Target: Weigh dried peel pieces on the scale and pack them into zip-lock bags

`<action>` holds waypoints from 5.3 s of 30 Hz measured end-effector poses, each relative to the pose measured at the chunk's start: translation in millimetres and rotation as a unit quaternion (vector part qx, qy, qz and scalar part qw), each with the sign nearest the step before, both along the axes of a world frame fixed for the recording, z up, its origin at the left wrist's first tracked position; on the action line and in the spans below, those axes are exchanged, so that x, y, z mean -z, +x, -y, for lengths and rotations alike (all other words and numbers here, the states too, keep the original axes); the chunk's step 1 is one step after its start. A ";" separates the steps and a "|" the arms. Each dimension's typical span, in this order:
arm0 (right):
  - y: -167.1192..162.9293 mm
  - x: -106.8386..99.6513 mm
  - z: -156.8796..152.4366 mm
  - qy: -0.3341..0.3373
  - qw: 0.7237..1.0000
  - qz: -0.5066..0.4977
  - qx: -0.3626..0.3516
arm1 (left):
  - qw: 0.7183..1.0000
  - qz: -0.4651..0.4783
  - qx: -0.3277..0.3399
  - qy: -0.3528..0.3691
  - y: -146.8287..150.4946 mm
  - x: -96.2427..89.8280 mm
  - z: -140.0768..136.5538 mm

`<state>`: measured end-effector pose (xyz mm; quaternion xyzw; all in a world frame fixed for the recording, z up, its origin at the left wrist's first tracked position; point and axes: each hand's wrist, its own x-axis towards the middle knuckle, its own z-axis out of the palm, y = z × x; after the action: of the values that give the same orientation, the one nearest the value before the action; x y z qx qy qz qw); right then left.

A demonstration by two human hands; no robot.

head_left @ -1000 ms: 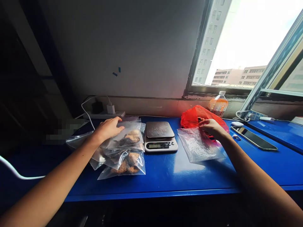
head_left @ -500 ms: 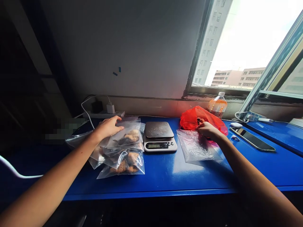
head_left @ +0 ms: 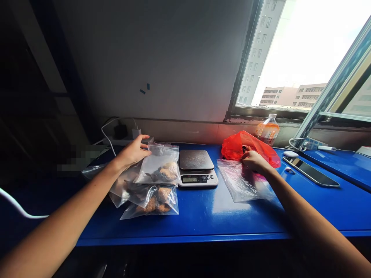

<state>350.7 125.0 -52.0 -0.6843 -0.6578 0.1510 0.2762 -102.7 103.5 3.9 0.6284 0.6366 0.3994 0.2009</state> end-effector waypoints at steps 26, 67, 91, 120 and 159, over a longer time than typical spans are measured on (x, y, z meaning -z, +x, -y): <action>-121.8 -43.7 84.6 0.062 0.936 -0.114 -0.328 | 0.946 0.072 0.313 0.051 95.0 8.3 78.7; -137.2 -35.9 94.5 -0.170 0.848 -0.312 -0.394 | 0.886 -0.183 0.367 0.219 92.7 19.5 81.3; -125.6 -37.7 101.6 0.049 0.932 0.013 -0.359 | 0.871 -0.220 0.366 0.242 88.8 20.8 81.6; -133.6 -33.9 104.4 0.025 0.933 -0.030 -0.359 | 0.850 -0.229 0.403 0.248 90.5 18.6 85.5; -135.7 -37.5 110.4 0.018 0.908 -0.173 -0.380 | 0.799 -0.222 0.281 0.483 97.3 19.6 88.9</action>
<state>214.9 14.6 -14.5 -0.3406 -0.8123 0.3493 0.3195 -5.3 14.6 -15.8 0.8667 0.1832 0.4309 -0.1722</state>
